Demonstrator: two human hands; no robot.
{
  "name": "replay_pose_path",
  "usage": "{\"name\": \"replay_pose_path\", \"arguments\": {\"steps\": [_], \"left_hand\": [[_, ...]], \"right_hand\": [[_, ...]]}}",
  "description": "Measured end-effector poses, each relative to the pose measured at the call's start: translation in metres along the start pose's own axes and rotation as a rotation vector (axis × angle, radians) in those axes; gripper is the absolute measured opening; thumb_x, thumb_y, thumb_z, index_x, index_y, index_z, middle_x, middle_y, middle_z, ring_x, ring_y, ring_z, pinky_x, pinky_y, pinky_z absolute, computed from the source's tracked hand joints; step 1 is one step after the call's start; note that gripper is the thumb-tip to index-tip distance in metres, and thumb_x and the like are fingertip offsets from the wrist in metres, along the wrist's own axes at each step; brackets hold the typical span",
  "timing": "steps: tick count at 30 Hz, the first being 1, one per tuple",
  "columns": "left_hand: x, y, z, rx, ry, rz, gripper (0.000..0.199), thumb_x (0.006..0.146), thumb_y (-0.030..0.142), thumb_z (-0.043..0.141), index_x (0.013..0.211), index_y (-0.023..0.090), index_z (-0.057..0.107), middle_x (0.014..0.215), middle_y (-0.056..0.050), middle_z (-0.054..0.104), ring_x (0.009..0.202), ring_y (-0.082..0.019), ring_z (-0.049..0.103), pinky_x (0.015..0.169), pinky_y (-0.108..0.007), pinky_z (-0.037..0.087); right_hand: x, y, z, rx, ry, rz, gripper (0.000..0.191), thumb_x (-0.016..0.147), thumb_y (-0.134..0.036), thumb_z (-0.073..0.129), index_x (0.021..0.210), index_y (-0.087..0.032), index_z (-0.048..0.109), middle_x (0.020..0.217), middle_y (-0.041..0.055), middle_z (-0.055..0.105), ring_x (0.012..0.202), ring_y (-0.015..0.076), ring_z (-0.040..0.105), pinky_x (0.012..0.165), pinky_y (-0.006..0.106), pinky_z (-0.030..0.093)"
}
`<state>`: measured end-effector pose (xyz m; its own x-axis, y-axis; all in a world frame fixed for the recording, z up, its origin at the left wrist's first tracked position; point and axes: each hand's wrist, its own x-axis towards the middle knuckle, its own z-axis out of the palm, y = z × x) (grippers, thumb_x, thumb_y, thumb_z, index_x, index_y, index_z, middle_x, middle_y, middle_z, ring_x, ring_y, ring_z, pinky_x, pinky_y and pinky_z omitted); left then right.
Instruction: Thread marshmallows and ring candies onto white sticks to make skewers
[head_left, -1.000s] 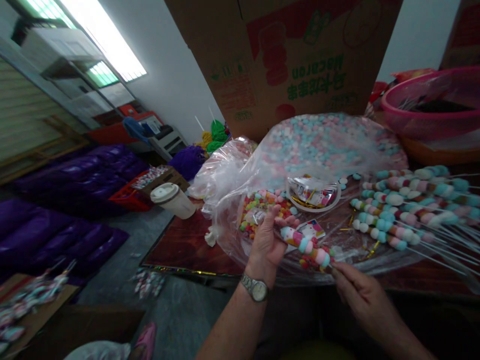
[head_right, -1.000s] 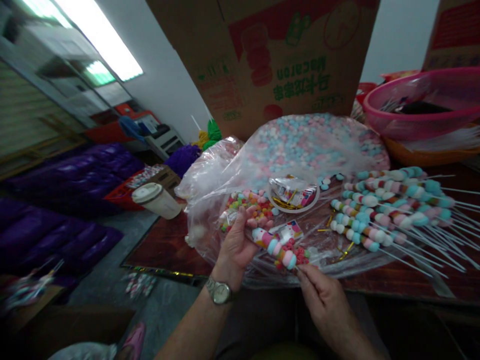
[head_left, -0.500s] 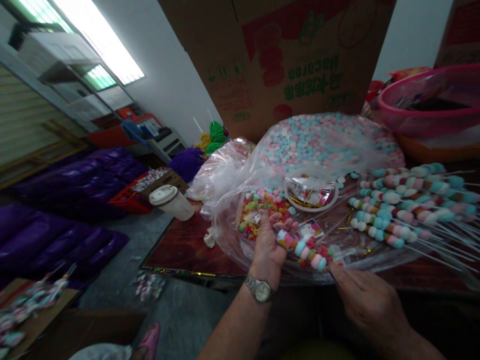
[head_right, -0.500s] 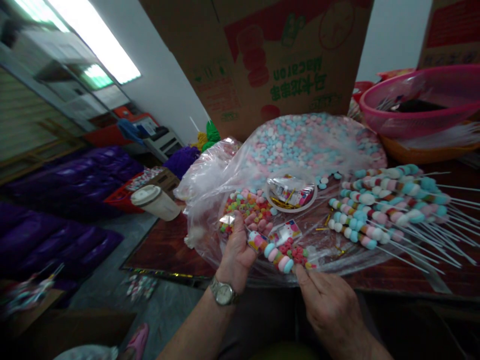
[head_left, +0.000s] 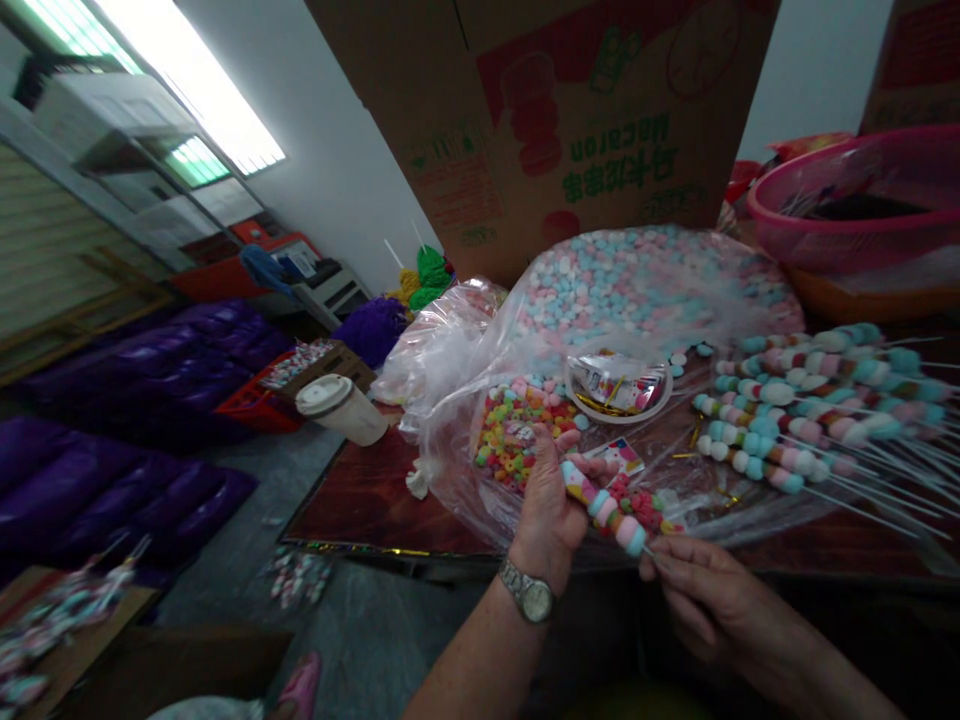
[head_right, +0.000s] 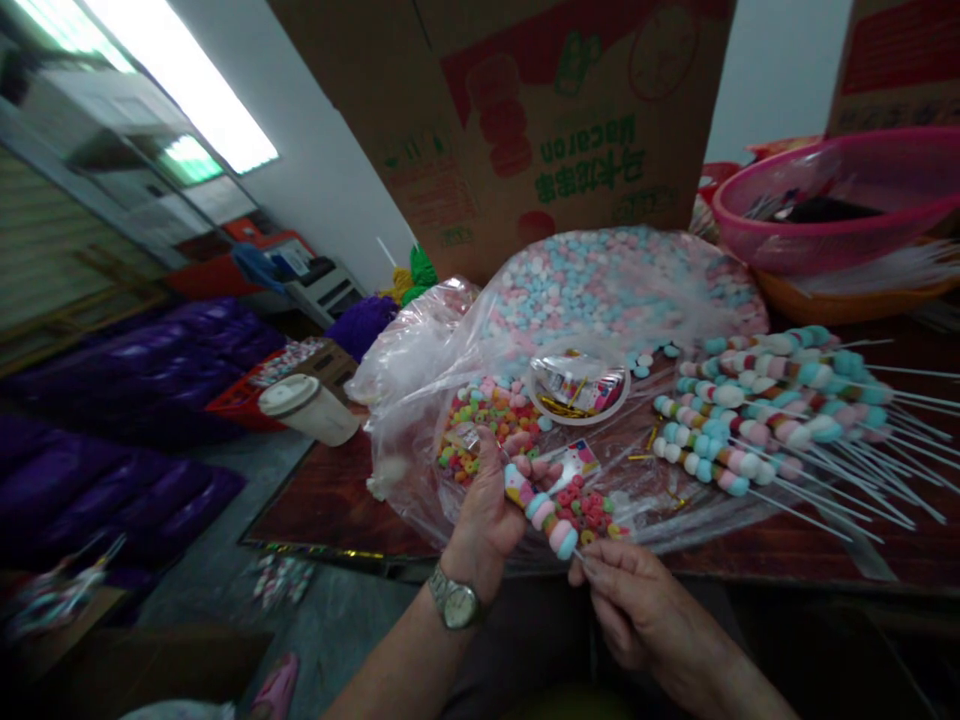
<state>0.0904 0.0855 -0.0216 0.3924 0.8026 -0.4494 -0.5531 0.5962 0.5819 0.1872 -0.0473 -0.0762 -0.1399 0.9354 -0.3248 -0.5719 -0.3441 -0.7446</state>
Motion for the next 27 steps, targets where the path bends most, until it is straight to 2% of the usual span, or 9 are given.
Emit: {"name": "replay_pose_path", "arguments": {"steps": [2,4,8,10,12,17,21,24,27], "left_hand": [[-0.002,-0.001,0.003,0.008,-0.015,0.03,0.051,0.07,0.061,0.059,0.091,0.015,0.054,0.047,0.003,0.052,0.048,-0.016,0.058,0.06,-0.032,0.051],[-0.003,-0.002,0.006,0.021,0.004,0.052,0.051,0.07,0.062,0.059,0.091,0.015,0.053,0.048,0.003,0.052,0.047,-0.016,0.057,0.058,-0.032,0.05],[-0.001,-0.007,0.004,0.065,0.116,0.076,0.05,0.067,0.062,0.062,0.083,0.016,0.05,0.047,0.002,0.052,0.049,-0.018,0.059,0.051,-0.029,0.048],[0.002,-0.008,0.001,0.073,0.155,0.096,0.05,0.066,0.062,0.063,0.078,0.016,0.049,0.045,0.001,0.051,0.049,-0.018,0.059,0.048,-0.026,0.047],[0.004,-0.008,-0.002,0.083,0.183,0.089,0.049,0.066,0.062,0.063,0.074,0.016,0.048,0.045,0.0,0.052,0.047,-0.018,0.059,0.044,-0.023,0.044],[0.003,-0.009,0.001,0.104,0.223,0.063,0.047,0.067,0.06,0.063,0.071,0.016,0.046,0.045,0.0,0.051,0.044,-0.017,0.057,0.041,-0.023,0.043],[-0.002,-0.018,0.003,0.148,0.19,0.076,0.049,0.063,0.06,0.066,0.068,0.015,0.047,0.045,0.001,0.051,0.043,-0.016,0.055,0.046,-0.028,0.048],[-0.003,-0.014,-0.004,0.205,0.091,0.014,0.047,0.064,0.057,0.068,0.066,0.014,0.05,0.049,0.0,0.053,0.044,-0.015,0.055,0.053,-0.032,0.051],[0.002,0.004,-0.014,0.148,-0.049,-0.09,0.04,0.067,0.048,0.07,0.082,0.014,0.056,0.073,-0.007,0.064,0.063,-0.019,0.063,0.065,-0.036,0.052]], "right_hand": [[0.001,0.003,0.008,0.07,0.016,-0.017,0.032,0.08,-0.049,0.057,0.081,-0.018,0.054,0.034,-0.0131,0.026,0.028,0.004,0.014,0.03,0.015,0.016],[0.003,0.008,0.012,-0.046,0.143,-0.123,0.031,0.084,-0.049,0.053,0.083,-0.018,0.055,0.035,-0.0117,0.028,0.028,0.0053,0.018,0.03,0.016,0.02],[0.005,0.016,0.002,-0.856,0.501,-0.712,0.023,0.089,-0.034,0.048,0.094,-0.017,0.063,0.066,0.0034,0.064,0.056,0.0147,0.058,0.053,0.022,0.046],[0.004,0.015,-0.008,-1.276,0.594,-1.015,0.021,0.089,-0.021,0.047,0.1,-0.015,0.064,0.085,0.0077,0.068,0.074,0.0183,0.063,0.068,0.026,0.047],[0.001,0.009,-0.015,-1.589,0.632,-1.151,0.024,0.088,-0.012,0.044,0.102,-0.012,0.064,0.083,0.0085,0.068,0.071,0.0186,0.062,0.068,0.028,0.045],[-0.004,-0.004,-0.013,-1.912,0.558,-1.194,0.029,0.088,-0.004,0.037,0.097,-0.007,0.064,0.068,0.0078,0.063,0.058,0.0174,0.056,0.059,0.031,0.04],[0.001,0.006,-0.009,-1.79,0.497,-1.213,0.028,0.088,-0.005,0.037,0.101,-0.007,0.062,0.077,0.01,0.067,0.065,0.0177,0.061,0.061,0.029,0.043],[0.002,0.011,-0.01,-1.45,0.487,-1.041,0.025,0.09,-0.013,0.039,0.104,-0.011,0.06,0.087,0.0093,0.068,0.074,0.0165,0.063,0.066,0.024,0.047],[-0.002,0.004,-0.009,-1.092,0.37,-0.668,0.025,0.092,-0.029,0.041,0.094,-0.015,0.062,0.075,0.0037,0.065,0.068,0.015,0.061,0.06,0.02,0.047]]}}
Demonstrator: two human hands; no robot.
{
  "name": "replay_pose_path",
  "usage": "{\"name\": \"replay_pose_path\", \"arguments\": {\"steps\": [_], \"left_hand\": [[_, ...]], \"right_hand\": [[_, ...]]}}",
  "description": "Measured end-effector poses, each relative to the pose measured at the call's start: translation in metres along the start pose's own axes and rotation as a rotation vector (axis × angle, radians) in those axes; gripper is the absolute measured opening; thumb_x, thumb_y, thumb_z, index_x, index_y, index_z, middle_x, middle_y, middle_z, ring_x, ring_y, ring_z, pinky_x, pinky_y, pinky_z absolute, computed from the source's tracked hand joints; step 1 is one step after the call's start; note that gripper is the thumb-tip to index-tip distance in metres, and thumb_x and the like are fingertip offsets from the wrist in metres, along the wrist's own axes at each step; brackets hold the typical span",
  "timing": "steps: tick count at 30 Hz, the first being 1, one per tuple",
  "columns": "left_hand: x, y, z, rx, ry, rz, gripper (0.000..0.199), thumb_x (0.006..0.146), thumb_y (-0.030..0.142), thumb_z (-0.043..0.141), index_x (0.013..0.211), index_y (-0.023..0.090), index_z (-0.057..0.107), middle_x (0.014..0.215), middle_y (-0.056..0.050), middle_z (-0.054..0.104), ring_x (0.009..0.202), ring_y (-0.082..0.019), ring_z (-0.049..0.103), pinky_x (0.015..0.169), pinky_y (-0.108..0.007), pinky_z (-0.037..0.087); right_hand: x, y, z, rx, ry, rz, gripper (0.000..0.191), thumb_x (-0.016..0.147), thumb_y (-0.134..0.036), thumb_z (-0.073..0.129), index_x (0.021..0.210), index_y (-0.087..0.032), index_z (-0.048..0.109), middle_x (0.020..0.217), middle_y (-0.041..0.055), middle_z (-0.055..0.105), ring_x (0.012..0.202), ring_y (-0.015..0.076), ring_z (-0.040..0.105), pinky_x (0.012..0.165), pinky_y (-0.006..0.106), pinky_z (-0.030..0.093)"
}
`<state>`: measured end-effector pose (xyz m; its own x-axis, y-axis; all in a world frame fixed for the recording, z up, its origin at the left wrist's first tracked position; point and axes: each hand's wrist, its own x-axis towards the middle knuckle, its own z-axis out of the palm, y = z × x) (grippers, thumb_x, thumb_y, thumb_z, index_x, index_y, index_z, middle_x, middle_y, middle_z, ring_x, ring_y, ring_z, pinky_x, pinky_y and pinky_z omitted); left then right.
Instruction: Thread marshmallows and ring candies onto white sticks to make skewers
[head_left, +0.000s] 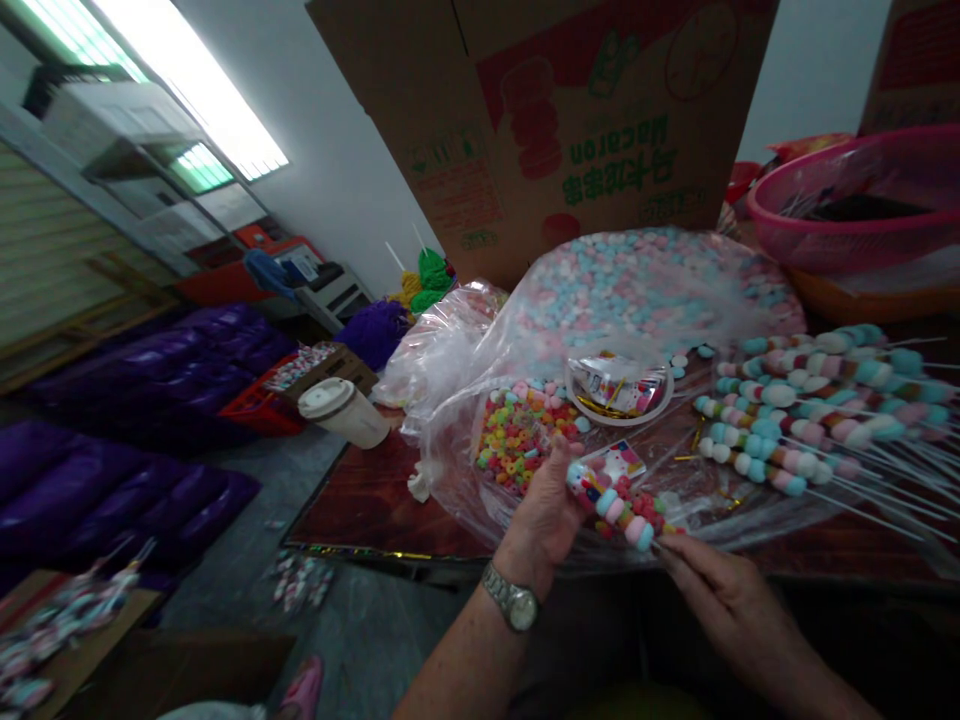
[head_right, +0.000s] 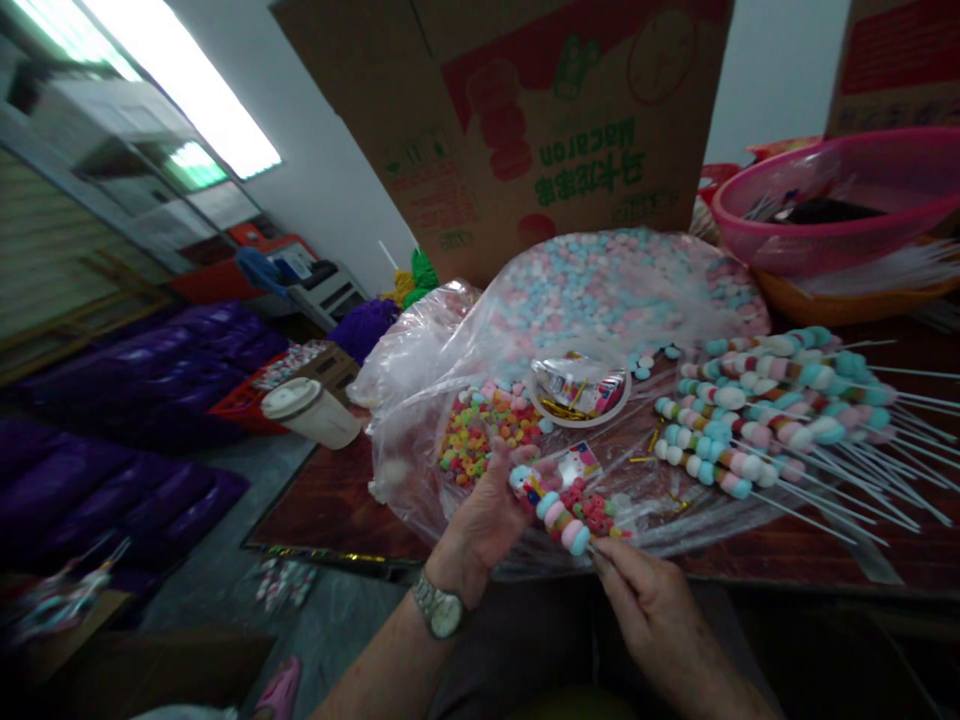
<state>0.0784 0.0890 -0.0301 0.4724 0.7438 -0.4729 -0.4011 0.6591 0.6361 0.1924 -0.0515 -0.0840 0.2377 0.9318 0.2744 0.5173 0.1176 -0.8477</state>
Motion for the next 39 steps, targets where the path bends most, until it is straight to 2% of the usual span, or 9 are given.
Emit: {"name": "replay_pose_path", "arguments": {"steps": [3,6,8,14,22,27,31,36,39], "left_hand": [[0.004,0.016,-0.008,-0.127,-0.129,0.018,0.032,0.071,0.033,0.07,0.096,0.018,0.057,0.091,-0.007,0.066,0.082,-0.021,0.064,0.078,-0.039,0.05],[0.005,0.019,-0.006,-0.198,-0.155,0.062,0.022,0.076,0.021,0.065,0.097,0.017,0.06,0.072,-0.001,0.064,0.072,-0.017,0.063,0.081,-0.04,0.049],[0.005,0.016,0.0,-0.251,-0.105,0.063,0.011,0.079,0.02,0.061,0.089,0.016,0.062,0.058,0.003,0.058,0.058,-0.012,0.059,0.08,-0.038,0.05],[0.005,0.008,0.01,-0.387,0.047,0.045,0.02,0.086,0.027,0.053,0.072,0.014,0.057,0.047,0.005,0.046,0.048,-0.009,0.051,0.068,-0.032,0.052],[0.003,0.0,0.013,-0.363,0.143,0.068,0.022,0.084,0.033,0.056,0.072,0.015,0.054,0.046,0.004,0.045,0.047,-0.01,0.053,0.058,-0.026,0.051],[0.002,-0.008,0.011,-0.312,0.155,0.015,0.031,0.081,0.046,0.055,0.077,0.015,0.054,0.049,0.002,0.05,0.049,-0.013,0.056,0.056,-0.029,0.051],[0.0,-0.007,0.007,-0.235,0.054,-0.033,0.034,0.078,0.047,0.059,0.082,0.014,0.054,0.053,0.0,0.054,0.052,-0.016,0.058,0.06,-0.036,0.052],[-0.005,-0.002,0.008,-0.196,-0.041,-0.024,0.03,0.073,0.042,0.067,0.086,0.016,0.056,0.056,0.001,0.057,0.053,-0.016,0.058,0.065,-0.037,0.051],[-0.008,-0.003,0.011,-0.238,-0.086,0.016,0.029,0.072,0.041,0.068,0.083,0.016,0.057,0.05,0.005,0.052,0.051,-0.012,0.055,0.071,-0.036,0.051]], "right_hand": [[0.003,-0.006,-0.008,0.297,-0.193,0.322,0.035,0.089,-0.043,0.042,0.076,-0.016,0.059,0.05,-0.0035,0.047,0.045,0.0108,0.047,0.041,0.018,0.035],[0.003,-0.004,-0.009,0.398,-0.235,0.421,0.04,0.088,-0.048,0.041,0.071,-0.016,0.057,0.043,-0.0062,0.039,0.037,0.0089,0.037,0.036,0.018,0.028],[0.001,0.0,-0.008,0.274,-0.155,0.31,0.035,0.089,-0.043,0.042,0.078,-0.015,0.061,0.048,-0.0033,0.049,0.042,0.0111,0.047,0.04,0.019,0.034],[-0.005,0.005,-0.006,-0.437,0.244,-0.46,0.022,0.088,-0.01,0.045,0.104,-0.01,0.059,0.087,0.0106,0.068,0.074,0.0183,0.064,0.069,0.027,0.045],[-0.005,-0.009,0.0,-0.632,0.216,-0.564,0.025,0.088,-0.005,0.038,0.102,-0.005,0.058,0.064,0.0065,0.062,0.053,0.0174,0.058,0.056,0.031,0.04],[-0.006,-0.006,0.004,-0.286,0.167,-0.256,0.025,0.091,-0.016,0.038,0.103,-0.011,0.059,0.085,0.0079,0.068,0.071,0.0158,0.064,0.062,0.023,0.046],[-0.002,-0.013,-0.007,0.152,-0.146,0.144,0.028,0.093,-0.035,0.039,0.085,-0.017,0.06,0.079,0.0027,0.063,0.075,0.0154,0.058,0.064,0.021,0.044],[0.003,-0.02,-0.017,0.574,-0.364,0.513,0.042,0.081,-0.057,0.05,0.075,-0.016,0.056,0.05,-0.0051,0.04,0.045,0.0085,0.036,0.041,0.019,0.025],[0.002,-0.017,-0.014,0.73,-0.436,0.59,0.045,0.078,-0.06,0.054,0.077,-0.014,0.057,0.041,-0.0088,0.031,0.037,0.0055,0.023,0.037,0.019,0.013]]}}
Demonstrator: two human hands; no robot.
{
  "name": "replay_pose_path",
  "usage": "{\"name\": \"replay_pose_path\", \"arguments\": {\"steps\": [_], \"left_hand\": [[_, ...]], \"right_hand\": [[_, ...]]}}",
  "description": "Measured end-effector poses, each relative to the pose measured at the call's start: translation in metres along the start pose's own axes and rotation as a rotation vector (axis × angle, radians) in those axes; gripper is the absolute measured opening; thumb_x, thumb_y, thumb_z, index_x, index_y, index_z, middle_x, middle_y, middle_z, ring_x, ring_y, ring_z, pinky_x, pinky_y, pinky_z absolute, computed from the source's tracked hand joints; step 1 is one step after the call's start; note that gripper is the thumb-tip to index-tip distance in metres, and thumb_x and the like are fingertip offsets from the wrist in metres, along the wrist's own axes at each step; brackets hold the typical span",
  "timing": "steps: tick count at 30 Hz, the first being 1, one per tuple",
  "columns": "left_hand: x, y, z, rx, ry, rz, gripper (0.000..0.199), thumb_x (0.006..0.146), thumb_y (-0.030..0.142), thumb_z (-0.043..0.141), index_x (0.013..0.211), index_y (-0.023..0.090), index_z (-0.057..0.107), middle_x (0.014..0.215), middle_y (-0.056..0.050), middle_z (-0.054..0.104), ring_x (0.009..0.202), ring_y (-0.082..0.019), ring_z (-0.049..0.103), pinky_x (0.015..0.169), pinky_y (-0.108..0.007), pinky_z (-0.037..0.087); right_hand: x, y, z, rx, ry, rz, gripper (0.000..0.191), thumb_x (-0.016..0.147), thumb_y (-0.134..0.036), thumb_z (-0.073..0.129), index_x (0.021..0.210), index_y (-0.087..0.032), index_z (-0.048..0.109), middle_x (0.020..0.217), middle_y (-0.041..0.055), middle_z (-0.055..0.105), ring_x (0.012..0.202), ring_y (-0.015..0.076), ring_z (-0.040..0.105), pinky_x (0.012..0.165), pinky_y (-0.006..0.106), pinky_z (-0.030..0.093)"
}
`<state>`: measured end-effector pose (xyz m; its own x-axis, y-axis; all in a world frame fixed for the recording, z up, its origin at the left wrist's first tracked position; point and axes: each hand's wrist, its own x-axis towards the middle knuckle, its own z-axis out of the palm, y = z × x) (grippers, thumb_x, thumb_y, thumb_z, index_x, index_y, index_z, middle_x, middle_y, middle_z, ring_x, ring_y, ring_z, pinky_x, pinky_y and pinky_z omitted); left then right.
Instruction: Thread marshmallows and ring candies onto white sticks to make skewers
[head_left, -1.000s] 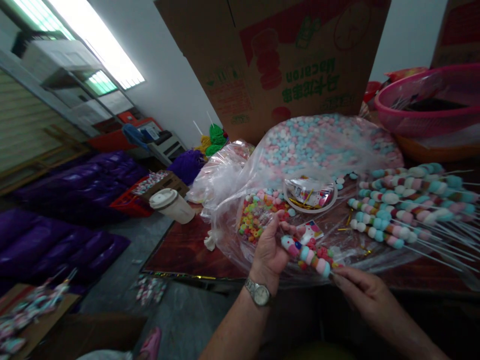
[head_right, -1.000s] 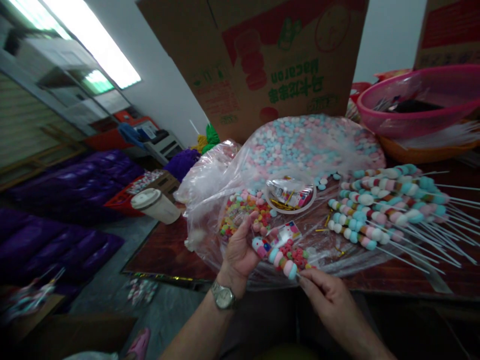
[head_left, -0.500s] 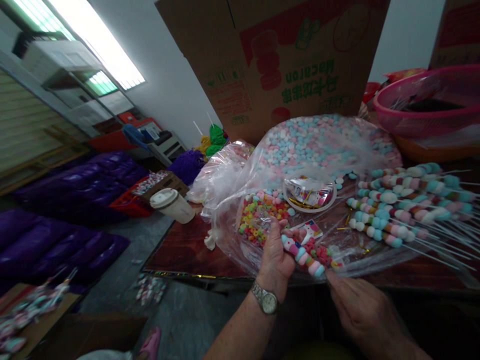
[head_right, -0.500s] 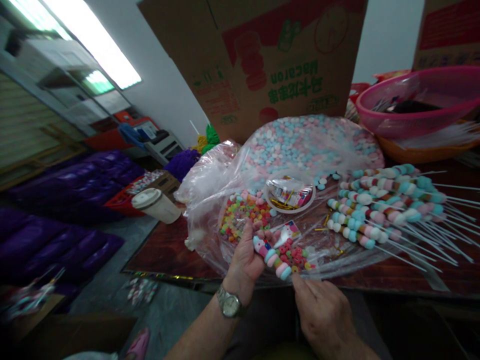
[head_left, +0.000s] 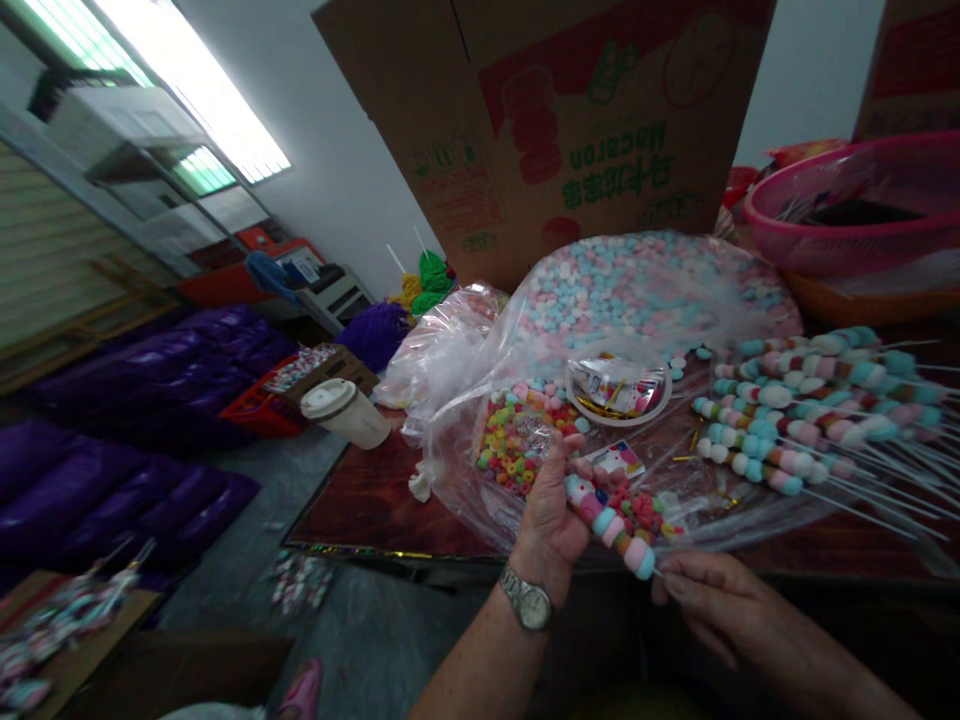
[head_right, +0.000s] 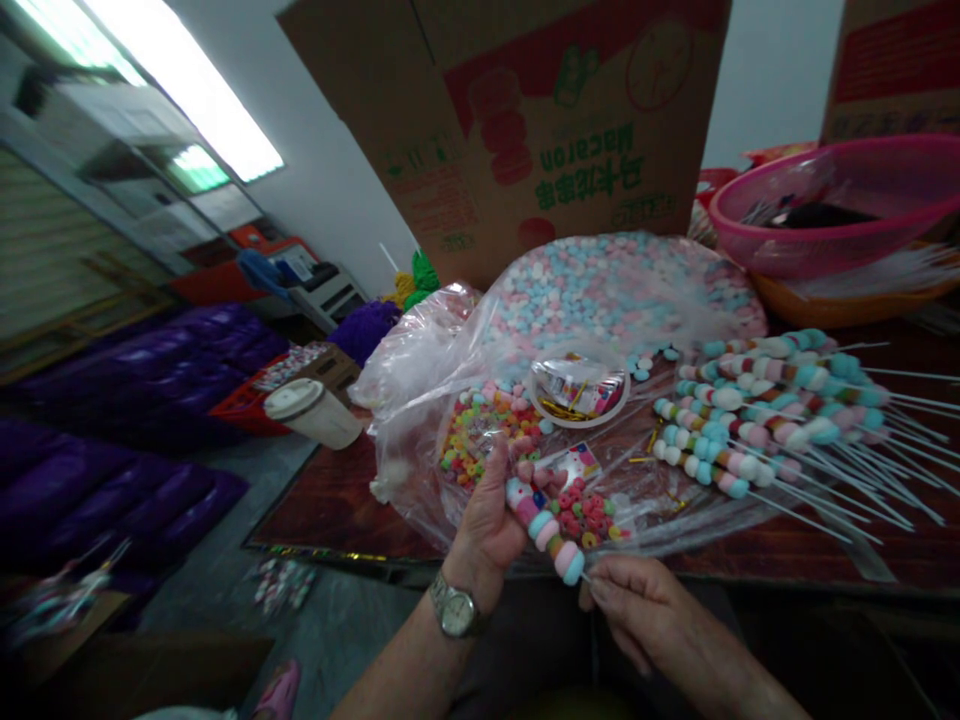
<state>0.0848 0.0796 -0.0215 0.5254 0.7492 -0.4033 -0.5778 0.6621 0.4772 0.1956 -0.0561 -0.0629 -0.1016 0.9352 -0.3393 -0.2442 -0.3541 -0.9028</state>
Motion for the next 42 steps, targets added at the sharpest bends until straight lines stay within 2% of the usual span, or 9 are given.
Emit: {"name": "replay_pose_path", "arguments": {"steps": [5,8,14,17,22,26,34,38,42], "left_hand": [[-0.002,-0.006,0.003,-0.027,-0.028,-0.011,0.036,0.072,0.05,0.065,0.085,0.017,0.056,0.048,0.006,0.047,0.047,-0.01,0.05,0.066,-0.031,0.05],[-0.001,-0.009,0.002,0.004,-0.002,-0.052,0.044,0.069,0.056,0.064,0.085,0.016,0.055,0.049,0.005,0.049,0.047,-0.012,0.052,0.057,-0.028,0.048],[-0.001,-0.029,0.002,0.048,0.081,0.032,0.047,0.065,0.058,0.067,0.081,0.015,0.053,0.049,0.004,0.049,0.044,-0.011,0.051,0.058,-0.029,0.049],[0.0,-0.03,-0.001,0.098,0.086,0.002,0.045,0.065,0.055,0.068,0.079,0.015,0.052,0.055,0.0,0.054,0.052,-0.015,0.056,0.056,-0.028,0.048],[0.004,0.001,-0.003,0.147,0.133,0.063,0.026,0.069,0.027,0.073,0.083,0.016,0.054,0.078,-0.005,0.062,0.069,-0.018,0.062,0.063,-0.03,0.051],[0.005,0.013,0.002,0.044,0.127,0.012,0.019,0.077,0.032,0.064,0.079,0.015,0.056,0.057,0.001,0.054,0.054,-0.015,0.058,0.061,-0.032,0.051],[0.004,0.004,0.0,-0.093,-0.014,0.059,0.043,0.081,0.058,0.045,0.077,0.016,0.057,0.05,0.003,0.047,0.048,-0.012,0.052,0.07,-0.036,0.051],[0.002,0.001,0.001,-0.075,-0.016,0.08,0.044,0.079,0.059,0.048,0.076,0.017,0.058,0.051,0.002,0.05,0.052,-0.013,0.055,0.075,-0.038,0.049],[0.0,-0.001,0.001,-0.024,-0.009,0.06,0.043,0.076,0.06,0.053,0.078,0.017,0.058,0.052,0.001,0.053,0.055,-0.016,0.057,0.071,-0.039,0.05]], "right_hand": [[0.006,0.015,0.003,0.312,-0.022,-0.034,0.035,0.084,-0.051,0.052,0.081,-0.016,0.054,0.037,-0.0115,0.027,0.033,0.0048,0.016,0.035,0.018,0.014],[0.006,0.017,0.009,0.245,0.013,-0.079,0.035,0.086,-0.05,0.048,0.081,-0.016,0.054,0.038,-0.0107,0.028,0.034,0.0054,0.019,0.035,0.017,0.016],[0.013,0.019,0.016,-0.706,0.516,-0.645,0.026,0.092,-0.029,0.038,0.092,-0.017,0.061,0.072,0.0055,0.064,0.063,0.0166,0.061,0.057,0.024,0.047],[0.017,0.023,0.009,-1.1,0.699,-0.871,0.028,0.091,-0.015,0.035,0.104,-0.013,0.059,0.085,0.0094,0.068,0.069,0.0172,0.065,0.062,0.024,0.049],[0.011,0.018,-0.005,-1.37,0.702,-1.047,0.023,0.088,-0.008,0.04,0.097,-0.009,0.061,0.078,0.0093,0.068,0.063,0.0174,0.063,0.06,0.028,0.045],[0.007,0.011,-0.004,-1.456,0.661,-1.089,0.025,0.088,-0.006,0.038,0.1,-0.006,0.06,0.07,0.0085,0.065,0.058,0.0168,0.059,0.057,0.03,0.041],[0.002,0.016,0.003,-1.254,0.586,-0.979,0.027,0.09,-0.011,0.036,0.1,-0.011,0.061,0.074,0.0075,0.067,0.061,0.0165,0.061,0.057,0.026,0.044],[-0.002,0.007,0.011,-0.707,0.359,-0.587,0.026,0.093,-0.028,0.038,0.088,-0.017,0.06,0.07,0.003,0.064,0.063,0.0148,0.06,0.055,0.022,0.044],[0.0,0.005,0.014,-0.178,0.159,-0.158,0.041,0.091,-0.049,0.037,0.082,-0.015,0.057,0.041,-0.0071,0.037,0.035,0.0077,0.032,0.035,0.018,0.022]]}}
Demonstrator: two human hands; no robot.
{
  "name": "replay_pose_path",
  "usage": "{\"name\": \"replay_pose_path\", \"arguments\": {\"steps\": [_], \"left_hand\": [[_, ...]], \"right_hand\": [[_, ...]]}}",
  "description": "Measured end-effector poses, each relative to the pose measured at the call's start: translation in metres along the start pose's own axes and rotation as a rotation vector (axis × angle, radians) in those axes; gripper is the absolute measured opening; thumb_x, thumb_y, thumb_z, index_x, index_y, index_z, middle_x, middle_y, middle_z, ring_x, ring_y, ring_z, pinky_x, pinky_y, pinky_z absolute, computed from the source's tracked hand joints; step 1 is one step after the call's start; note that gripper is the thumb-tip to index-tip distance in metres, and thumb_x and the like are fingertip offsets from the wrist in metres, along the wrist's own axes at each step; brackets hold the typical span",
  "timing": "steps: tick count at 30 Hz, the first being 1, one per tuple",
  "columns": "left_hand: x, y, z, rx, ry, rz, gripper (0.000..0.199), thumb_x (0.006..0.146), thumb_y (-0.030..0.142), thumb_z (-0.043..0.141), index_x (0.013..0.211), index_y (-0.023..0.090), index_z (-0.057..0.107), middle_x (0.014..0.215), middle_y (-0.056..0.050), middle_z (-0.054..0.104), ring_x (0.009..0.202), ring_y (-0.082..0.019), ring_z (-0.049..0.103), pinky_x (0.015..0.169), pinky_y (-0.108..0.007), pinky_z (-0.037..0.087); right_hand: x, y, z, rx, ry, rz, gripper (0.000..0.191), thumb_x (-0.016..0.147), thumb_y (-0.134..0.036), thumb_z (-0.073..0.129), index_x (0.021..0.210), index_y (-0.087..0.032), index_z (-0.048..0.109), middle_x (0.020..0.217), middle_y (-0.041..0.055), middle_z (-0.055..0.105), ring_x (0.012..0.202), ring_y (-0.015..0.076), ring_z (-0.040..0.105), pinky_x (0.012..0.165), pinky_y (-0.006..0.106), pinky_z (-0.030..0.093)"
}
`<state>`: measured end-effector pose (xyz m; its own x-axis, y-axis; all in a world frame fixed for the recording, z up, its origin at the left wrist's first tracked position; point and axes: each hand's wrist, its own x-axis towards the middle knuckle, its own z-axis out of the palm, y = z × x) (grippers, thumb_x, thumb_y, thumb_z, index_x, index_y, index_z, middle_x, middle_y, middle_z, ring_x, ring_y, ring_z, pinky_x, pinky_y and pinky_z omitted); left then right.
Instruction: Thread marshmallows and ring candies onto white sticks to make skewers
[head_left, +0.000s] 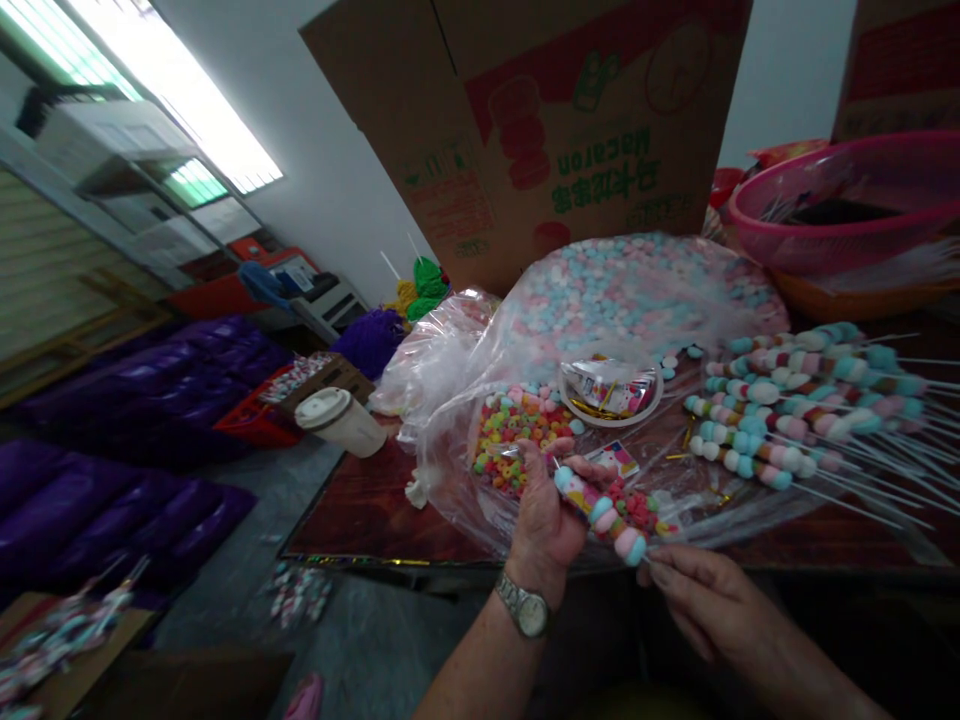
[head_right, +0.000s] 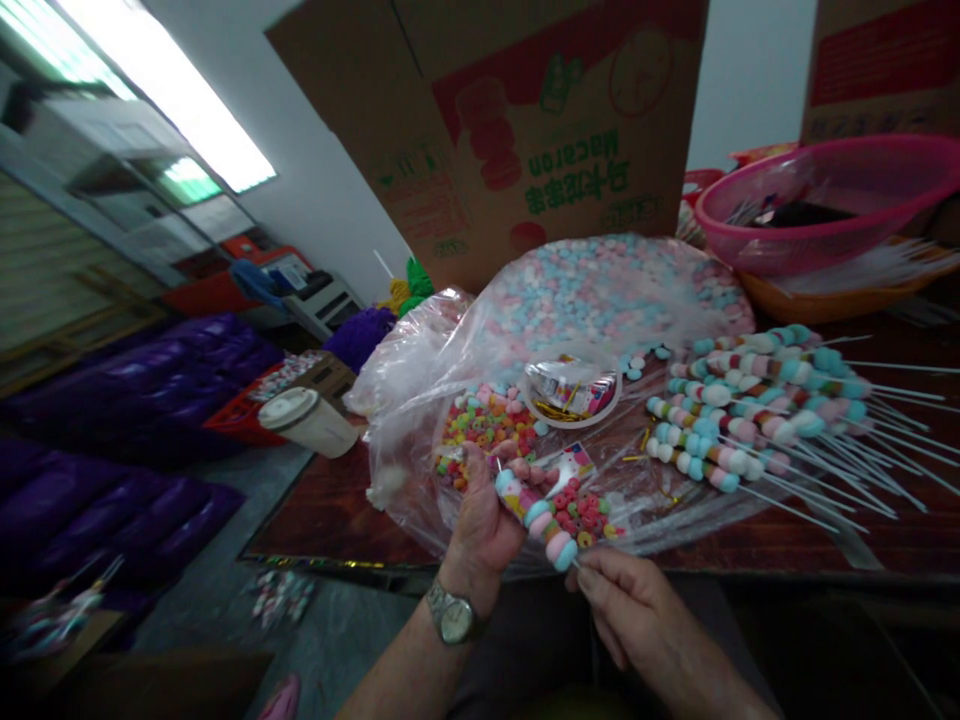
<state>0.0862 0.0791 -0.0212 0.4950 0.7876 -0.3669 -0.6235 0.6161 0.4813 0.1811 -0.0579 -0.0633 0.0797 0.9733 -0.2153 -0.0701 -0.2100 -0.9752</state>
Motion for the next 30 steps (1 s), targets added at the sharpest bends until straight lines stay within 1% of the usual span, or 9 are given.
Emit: {"name": "replay_pose_path", "arguments": {"steps": [1,3,7,11,14,21,23,26,30], "left_hand": [[-0.001,0.0,0.0,0.023,-0.01,-0.005,0.044,0.075,0.06,0.053,0.078,0.017,0.058,0.053,0.0,0.054,0.056,-0.017,0.058,0.07,-0.039,0.05],[-0.003,0.0,0.001,0.062,-0.026,-0.028,0.045,0.073,0.061,0.056,0.078,0.017,0.056,0.053,-0.001,0.056,0.057,-0.019,0.059,0.069,-0.04,0.05],[-0.006,-0.003,0.006,0.12,-0.011,-0.04,0.041,0.068,0.054,0.066,0.08,0.016,0.055,0.052,0.001,0.056,0.053,-0.018,0.058,0.065,-0.038,0.05],[-0.009,-0.013,0.006,0.204,0.053,-0.062,0.036,0.063,0.041,0.076,0.073,0.014,0.054,0.047,0.004,0.051,0.048,-0.015,0.056,0.061,-0.034,0.051],[-0.011,-0.022,0.001,0.19,0.055,-0.111,0.034,0.062,0.037,0.077,0.065,0.014,0.052,0.049,0.003,0.051,0.053,-0.016,0.059,0.061,-0.031,0.051],[-0.009,-0.009,0.0,0.159,-0.017,-0.115,0.03,0.065,0.033,0.076,0.082,0.014,0.058,0.083,-0.007,0.064,0.075,-0.019,0.063,0.068,-0.032,0.052],[-0.006,-0.006,0.002,0.124,-0.027,-0.064,0.032,0.064,0.029,0.077,0.086,0.016,0.058,0.073,-0.002,0.063,0.067,-0.016,0.062,0.068,-0.032,0.051],[-0.006,-0.015,0.003,0.133,-0.053,-0.045,0.025,0.065,0.028,0.075,0.073,0.016,0.055,0.048,0.006,0.049,0.045,-0.009,0.05,0.059,-0.028,0.05],[-0.011,-0.037,0.0,0.123,-0.031,-0.059,0.038,0.068,0.036,0.072,0.055,0.016,0.043,0.042,0.006,0.043,0.039,-0.007,0.043,0.055,-0.027,0.048]], "right_hand": [[0.001,0.001,0.0,0.056,-0.011,0.038,0.043,0.09,-0.051,0.036,0.083,-0.014,0.057,0.039,-0.0086,0.032,0.033,0.0071,0.026,0.034,0.018,0.018],[0.002,0.001,-0.002,0.013,0.027,-0.014,0.043,0.09,-0.05,0.037,0.083,-0.014,0.059,0.042,-0.0066,0.038,0.035,0.008,0.032,0.035,0.018,0.024],[0.001,0.001,-0.003,-0.463,0.19,-0.386,0.028,0.092,-0.032,0.038,0.088,-0.018,0.062,0.068,0.0023,0.062,0.062,0.0148,0.06,0.057,0.021,0.045],[0.002,0.007,0.002,-0.908,0.36,-0.705,0.03,0.09,-0.014,0.033,0.091,-0.016,0.062,0.07,0.0048,0.066,0.055,0.0145,0.062,0.053,0.021,0.047],[0.007,0.012,0.002,-1.117,0.508,-0.833,0.029,0.088,-0.01,0.034,0.095,-0.01,0.062,0.069,0.0072,0.067,0.051,0.0153,0.061,0.049,0.024,0.045],[0.009,0.006,-0.007,-1.214,0.547,-0.911,0.026,0.085,-0.005,0.037,0.095,-0.007,0.061,0.074,0.0093,0.069,0.056,0.0154,0.062,0.053,0.025,0.044],[0.009,0.005,-0.006,-1.208,0.533,-0.918,0.027,0.085,-0.005,0.036,0.096,-0.007,0.06,0.073,0.0092,0.068,0.056,0.0151,0.062,0.052,0.025,0.044],[0.009,0.008,-0.001,-1.188,0.498,-0.884,0.027,0.086,-0.006,0.035,0.096,-0.008,0.06,0.069,0.0076,0.067,0.053,0.0152,0.061,0.052,0.025,0.043],[0.012,0.018,0.007,-1.165,0.503,-0.832,0.027,0.086,-0.008,0.035,0.097,-0.009,0.06,0.071,0.0078,0.067,0.053,0.0173,0.061,0.05,0.027,0.043]]}}
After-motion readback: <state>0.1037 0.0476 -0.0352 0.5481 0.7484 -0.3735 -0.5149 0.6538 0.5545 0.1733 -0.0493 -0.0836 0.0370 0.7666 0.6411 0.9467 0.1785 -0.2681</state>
